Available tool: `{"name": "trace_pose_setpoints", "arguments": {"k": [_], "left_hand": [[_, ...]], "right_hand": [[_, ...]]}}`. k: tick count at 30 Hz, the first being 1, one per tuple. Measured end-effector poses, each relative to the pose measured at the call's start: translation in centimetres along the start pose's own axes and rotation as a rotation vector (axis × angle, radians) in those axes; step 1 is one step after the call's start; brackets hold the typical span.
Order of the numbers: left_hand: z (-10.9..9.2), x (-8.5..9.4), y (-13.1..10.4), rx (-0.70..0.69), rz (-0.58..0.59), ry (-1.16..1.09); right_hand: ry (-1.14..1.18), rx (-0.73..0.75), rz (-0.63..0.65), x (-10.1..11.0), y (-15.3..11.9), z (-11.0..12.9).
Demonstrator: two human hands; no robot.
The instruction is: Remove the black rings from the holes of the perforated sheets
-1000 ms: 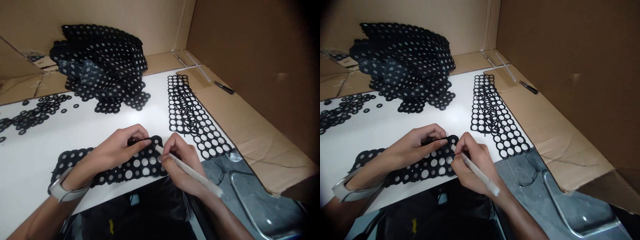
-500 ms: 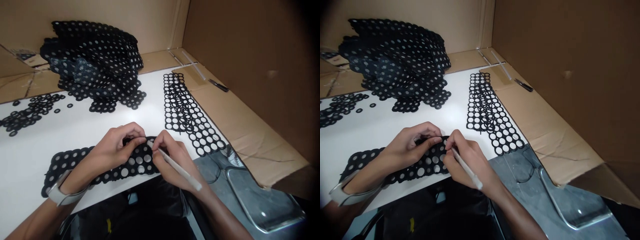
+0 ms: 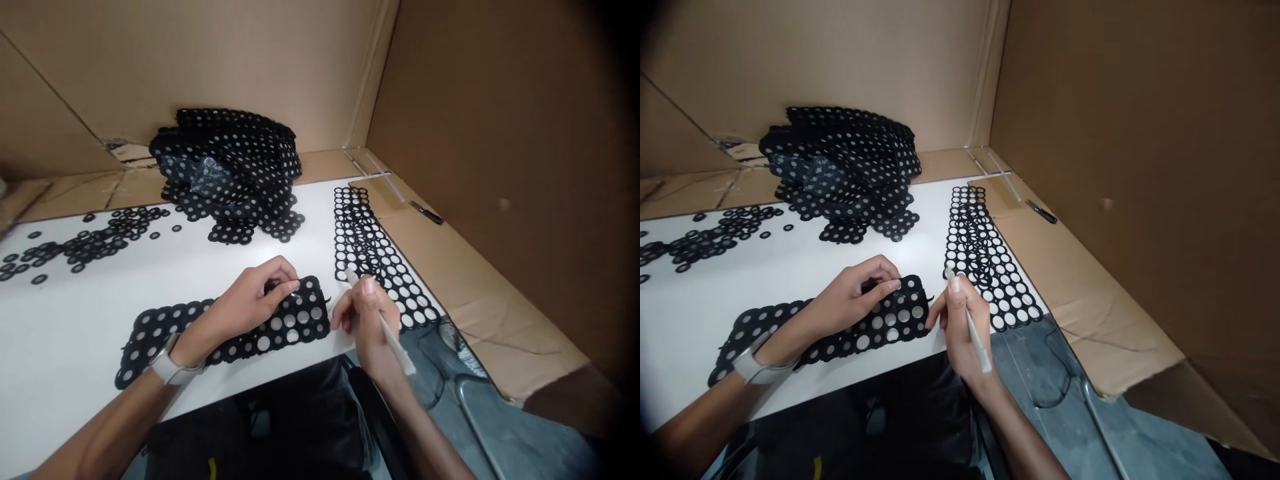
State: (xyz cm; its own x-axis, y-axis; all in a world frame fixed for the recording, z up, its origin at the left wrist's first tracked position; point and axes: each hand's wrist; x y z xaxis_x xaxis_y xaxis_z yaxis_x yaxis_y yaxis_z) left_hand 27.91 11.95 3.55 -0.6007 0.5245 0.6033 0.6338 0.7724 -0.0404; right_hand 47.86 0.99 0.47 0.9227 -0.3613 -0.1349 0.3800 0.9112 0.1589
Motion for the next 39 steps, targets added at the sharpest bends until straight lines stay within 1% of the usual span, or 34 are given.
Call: {"name": "trace_pose_setpoints", "arguments": {"k": [2, 5, 7, 9, 12, 18, 20, 22, 27, 33, 36, 39], "left_hand": [[-0.2, 0.1, -0.1, -0.005, 0.027, -0.002], [-0.2, 0.3, -0.2, 0.006, 0.109, 0.008], [0.0, 0.5, -0.2, 0.017, 0.182, 0.013], [0.3, 0.7, -0.2, 0.009, 0.233, 0.03], [0.4, 0.9, -0.1, -0.016, 0.222, 0.09], [0.6, 0.3, -0.1, -0.057, 0.146, 0.171], [0.7, 0.1, -0.1, -0.082, 0.111, 0.193], [0.8, 0.0, -0.1, -0.09, 0.098, 0.164], [0.6, 0.1, -0.2, -0.097, 0.095, 0.079], [0.6, -0.1, -0.2, -0.115, 0.086, 0.073], [0.5, -0.2, -0.2, -0.134, 0.071, 0.059], [0.1, -0.3, -0.4, -0.173, 0.034, 0.082]], "right_hand": [[0.082, -0.044, 0.131, 0.6, 0.0, 0.4], [0.088, -0.061, 0.312, 1.9, -0.4, 0.9], [0.051, -0.07, 0.38, 2.8, -0.8, 1.3], [0.008, -0.131, 0.45, 3.4, -1.2, 1.8], [-0.042, -0.241, 0.532, 3.4, -1.5, 2.3], [-0.072, -0.301, 0.532, 1.3, -2.0, 2.2], [-0.089, -0.301, 0.509, 0.8, -2.1, 2.0], [-0.103, -0.308, 0.477, 0.5, -2.2, 1.9], [-0.08, -0.355, 0.44, 0.3, -2.1, 1.9], [-0.082, -0.353, 0.459, 0.4, -2.0, 2.0], [-0.104, -0.336, 0.478, 0.4, -1.9, 2.1], [-0.213, -0.274, 0.515, 0.0, -1.7, 2.5]]}}
Point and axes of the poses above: each hand's wrist, its own y-axis towards the middle knuckle, its own x-axis out of the back of the hand, z = x × y, and after that the axes turned 7 degrees about y, right-handed
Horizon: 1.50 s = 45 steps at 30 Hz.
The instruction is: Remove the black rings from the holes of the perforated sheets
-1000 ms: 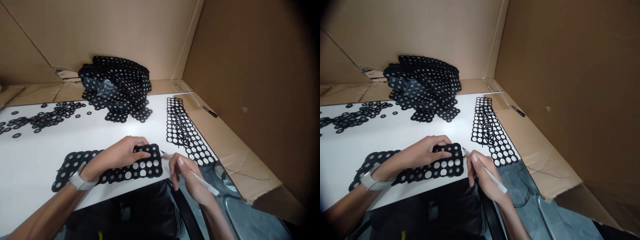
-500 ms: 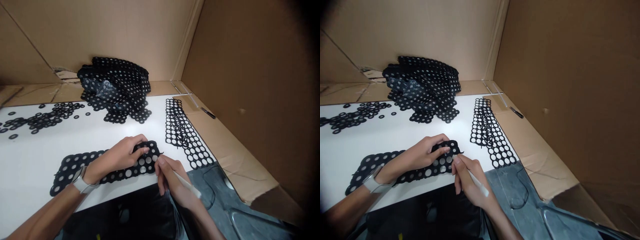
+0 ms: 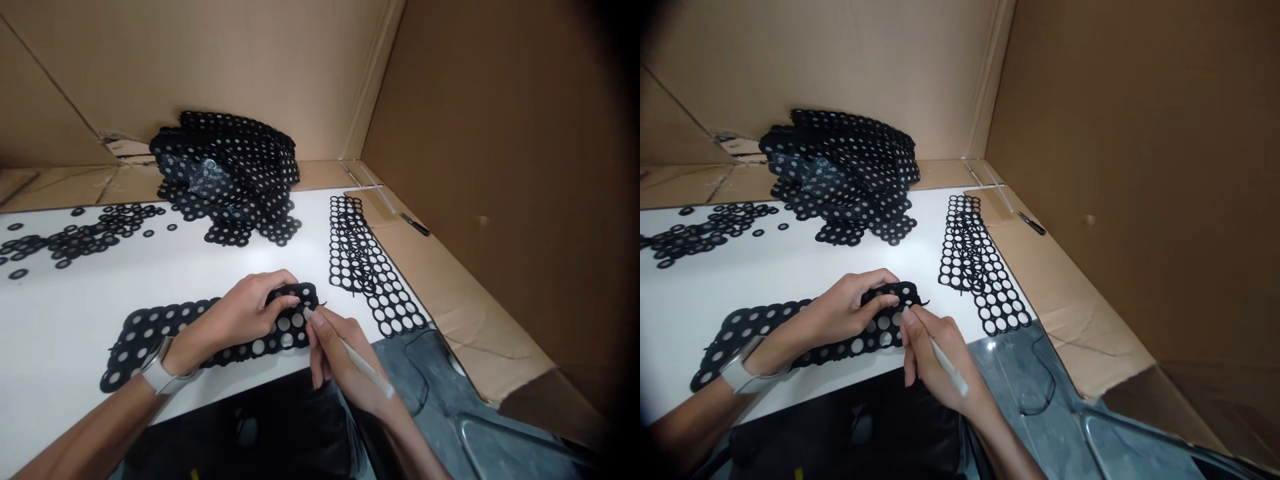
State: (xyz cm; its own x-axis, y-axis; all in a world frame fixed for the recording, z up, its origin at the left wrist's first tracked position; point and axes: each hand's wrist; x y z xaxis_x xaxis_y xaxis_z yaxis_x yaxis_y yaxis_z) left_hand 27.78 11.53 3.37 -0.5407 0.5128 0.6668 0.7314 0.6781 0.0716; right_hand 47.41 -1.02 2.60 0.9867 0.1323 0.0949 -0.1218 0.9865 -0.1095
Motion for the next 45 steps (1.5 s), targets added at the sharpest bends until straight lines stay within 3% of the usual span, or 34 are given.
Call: {"name": "trace_pose_setpoints", "arguments": {"k": [6, 10, 11, 14, 17, 22, 24, 27, 28, 31, 34, 38, 42, 45], "left_hand": [[-0.4, 0.3, -0.4, -0.002, -0.039, 0.104], [0.4, 0.2, -0.2, 0.062, -0.075, 0.194], [0.6, 0.1, -0.1, 0.088, -0.084, 0.205], [1.0, 0.2, 0.1, 0.143, -0.064, 0.137], [0.7, 0.4, 0.2, 0.13, -0.03, -0.002], [0.2, 0.6, 0.1, 0.079, -0.004, -0.069], [0.1, 0.4, -0.2, 0.03, -0.108, 0.028], [-0.4, -0.3, -1.1, -0.058, -0.415, 0.406], [-0.7, -0.5, -1.5, -0.084, -0.461, 0.538], [-1.5, -1.2, -2.3, -0.115, -0.368, 0.783], [-1.6, -1.6, -2.7, -0.139, -0.248, 0.792], [-0.7, -1.6, -3.0, -0.17, -0.128, 0.54], [-0.5, -1.3, -3.3, 0.006, -0.056, 0.158], [-0.8, -1.3, -3.2, 0.09, -0.029, 0.004]], "right_hand": [[-0.245, 0.095, 0.018, -0.4, 0.9, 1.4], [-0.029, 0.07, 0.07, 0.7, 0.1, 0.0], [0.051, 0.086, 0.022, 1.1, -0.3, -0.7], [0.245, 0.253, -0.347, 2.3, -1.1, -2.2], [0.156, 0.138, -0.494, 2.7, -0.5, -2.2], [0.103, 0.095, -0.288, 1.6, 2.8, -0.4], [0.107, 0.115, -0.259, 1.1, 3.8, -0.2], [0.133, 0.185, -0.256, 0.6, 4.5, -0.5], [0.147, 0.212, -0.241, 0.6, 4.5, -0.7], [0.139, 0.275, -0.168, 0.5, 4.1, -1.2], [0.06, 0.339, -0.116, 0.4, 3.5, -1.2], [0.073, 0.385, -0.058, 0.3, 3.2, -1.1], [0.108, 0.399, -0.031, 0.2, 3.4, -0.9], [0.109, 0.397, -0.035, 0.1, 3.4, -0.8]]}}
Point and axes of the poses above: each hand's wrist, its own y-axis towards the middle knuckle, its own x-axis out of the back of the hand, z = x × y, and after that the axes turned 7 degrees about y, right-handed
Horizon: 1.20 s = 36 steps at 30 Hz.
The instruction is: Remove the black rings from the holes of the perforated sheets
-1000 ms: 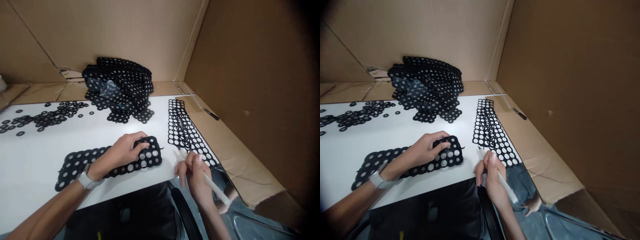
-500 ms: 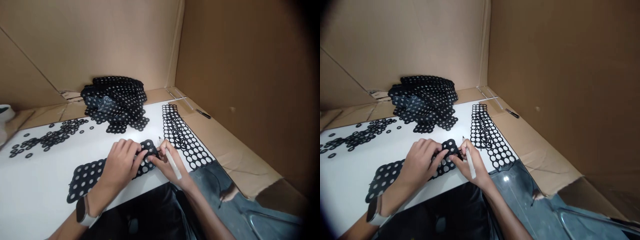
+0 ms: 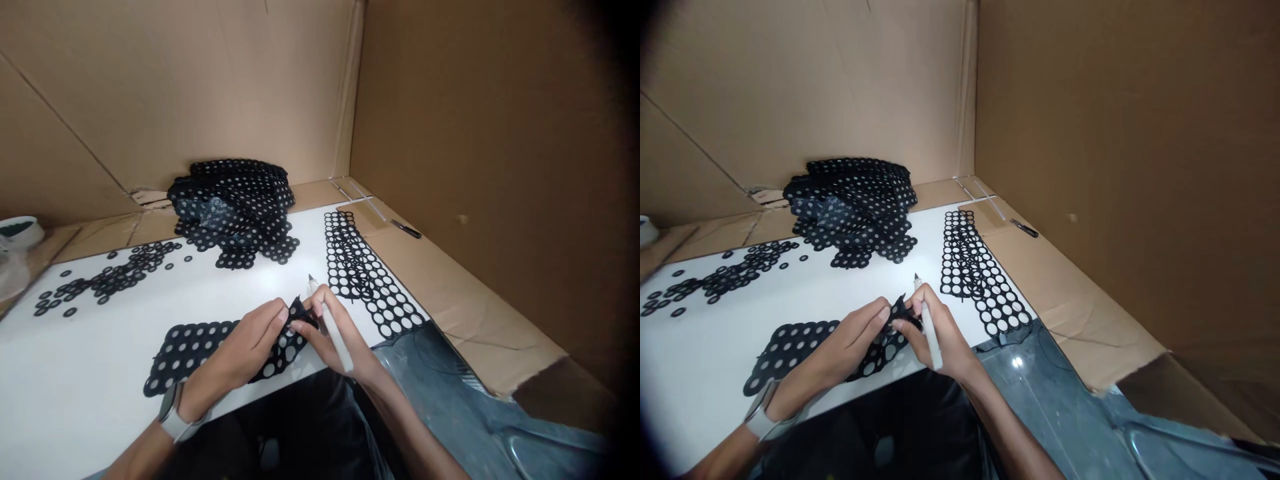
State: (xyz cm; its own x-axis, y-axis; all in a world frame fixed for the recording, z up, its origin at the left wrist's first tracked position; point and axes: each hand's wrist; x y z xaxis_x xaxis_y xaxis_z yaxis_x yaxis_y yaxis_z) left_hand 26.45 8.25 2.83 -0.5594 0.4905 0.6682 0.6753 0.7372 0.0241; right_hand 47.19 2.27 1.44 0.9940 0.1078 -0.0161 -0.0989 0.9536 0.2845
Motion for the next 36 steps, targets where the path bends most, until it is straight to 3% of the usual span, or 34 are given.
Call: {"name": "trace_pose_setpoints", "arguments": {"k": [9, 14, 19, 24, 29, 31, 34, 36], "left_hand": [[0.3, 1.2, -0.1, 0.084, -0.088, -0.028], [-0.4, 0.0, -0.3, -0.051, -0.062, 0.278], [-0.5, -0.9, -0.3, -0.226, -0.078, 0.525], [-0.3, -0.6, -0.5, -0.225, -0.054, 0.398], [0.3, -0.4, -0.5, 0.013, -0.078, 0.043], [0.8, 0.0, -0.4, 0.1, -0.187, -0.053], [1.8, 1.3, -0.3, 0.207, -0.51, -0.25], [2.2, 2.3, -0.4, 0.245, -0.64, -0.383]], "right_hand": [[-0.056, -0.08, -0.033, 1.5, -1.2, 0.3], [-0.165, -0.062, 0.013, 1.4, -1.4, 0.5], [-0.227, -0.066, -0.025, 0.3, -1.6, 0.3], [-0.175, -0.072, -0.058, -0.5, -1.9, 0.0], [-0.061, -0.081, -0.145, -0.3, -2.0, 0.1], [-0.005, -0.088, -0.141, 0.0, -1.9, 0.2], [0.126, -0.111, -0.087, 0.8, -1.9, 0.4], [0.225, -0.147, -0.045, 1.2, -1.9, 0.5]]}}
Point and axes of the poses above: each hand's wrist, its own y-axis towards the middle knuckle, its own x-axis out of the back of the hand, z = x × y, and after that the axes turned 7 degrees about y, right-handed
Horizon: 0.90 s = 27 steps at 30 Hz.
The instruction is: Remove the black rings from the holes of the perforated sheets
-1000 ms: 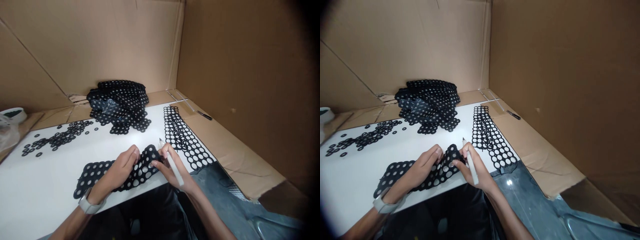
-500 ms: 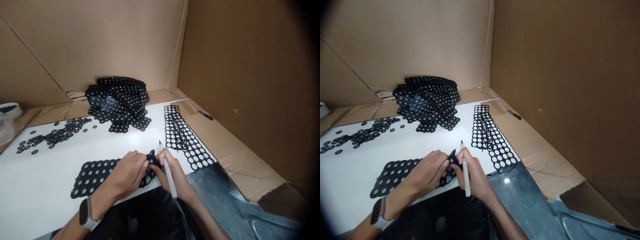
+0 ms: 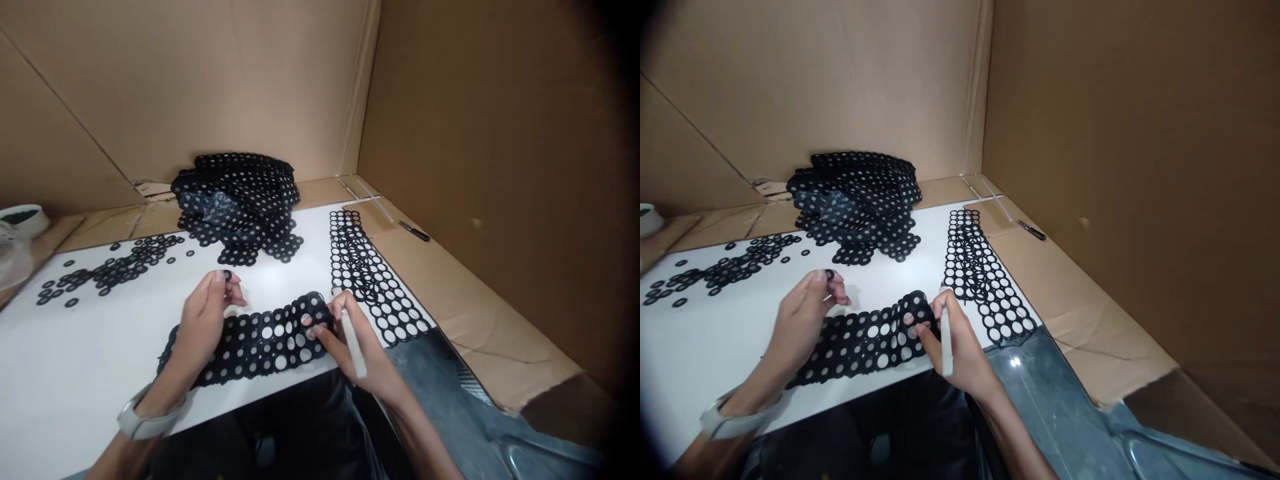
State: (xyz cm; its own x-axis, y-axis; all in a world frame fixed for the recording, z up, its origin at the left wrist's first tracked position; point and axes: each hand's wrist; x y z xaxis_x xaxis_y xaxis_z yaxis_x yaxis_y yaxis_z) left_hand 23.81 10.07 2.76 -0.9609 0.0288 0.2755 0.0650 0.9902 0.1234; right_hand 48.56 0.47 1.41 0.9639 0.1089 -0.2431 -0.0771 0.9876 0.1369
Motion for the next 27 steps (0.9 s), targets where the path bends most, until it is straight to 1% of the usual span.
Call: {"name": "trace_pose_setpoints", "arguments": {"k": [2, 4, 6, 8, 10, 12, 13, 14, 15, 18, 20, 21, 23, 25, 27], "left_hand": [[-0.4, 0.7, 0.3, 0.08, 0.003, -0.129], [-0.8, 0.9, 0.3, 0.214, 0.043, -0.296], [-1.3, 0.8, 0.4, 0.369, 0.088, -0.471], [-1.6, 0.4, 0.6, 0.509, 0.127, -0.588], [-1.7, -0.1, 0.9, 0.604, 0.145, -0.635], [-1.9, -0.8, 0.9, 0.615, 0.188, -0.58], [-2.1, -1.2, 0.7, 0.583, 0.234, -0.494], [-2.2, -1.7, 0.4, 0.523, 0.289, -0.365], [-2.5, -2.2, 0.0, 0.435, 0.346, -0.195], [-3.4, -3.8, -1.4, 0.105, 0.47, 0.378], [-3.8, -4.7, -2.0, -0.061, 0.521, 0.644], [-3.9, -5.0, -2.2, -0.116, 0.541, 0.726], [-3.7, -5.2, -2.3, -0.189, 0.574, 0.796], [-3.2, -4.9, -2.4, -0.234, 0.599, 0.793], [-2.6, -4.5, -2.3, -0.266, 0.613, 0.77]], "right_hand": [[0.019, -0.057, 0.015, 0.2, 0.0, 0.2], [-0.067, -0.104, -0.011, 0.4, 0.0, 0.5], [-0.172, -0.13, -0.043, 0.5, 0.1, 0.7], [-0.208, -0.136, -0.057, 0.6, 0.2, 0.9], [-0.193, -0.128, -0.086, 0.7, 0.3, 0.9], [-0.196, -0.106, -0.131, 0.6, 0.4, 0.6], [-0.202, -0.092, -0.149, 0.6, 0.4, 0.4], [-0.211, -0.077, -0.159, 0.5, 0.5, 0.2], [-0.227, -0.061, -0.16, 0.4, 0.5, 0.0], [-0.299, -0.01, -0.14, 0.1, 0.3, -0.4], [-0.355, 0.012, -0.122, 0.0, 0.2, -0.4], [-0.378, 0.016, -0.115, 0.0, 0.2, -0.3], [-0.422, 0.02, -0.101, -0.1, 0.2, -0.1], [-0.445, 0.045, -0.086, -0.2, 0.3, -0.1], [-0.418, 0.081, -0.067, -0.3, 0.4, -0.2]]}}
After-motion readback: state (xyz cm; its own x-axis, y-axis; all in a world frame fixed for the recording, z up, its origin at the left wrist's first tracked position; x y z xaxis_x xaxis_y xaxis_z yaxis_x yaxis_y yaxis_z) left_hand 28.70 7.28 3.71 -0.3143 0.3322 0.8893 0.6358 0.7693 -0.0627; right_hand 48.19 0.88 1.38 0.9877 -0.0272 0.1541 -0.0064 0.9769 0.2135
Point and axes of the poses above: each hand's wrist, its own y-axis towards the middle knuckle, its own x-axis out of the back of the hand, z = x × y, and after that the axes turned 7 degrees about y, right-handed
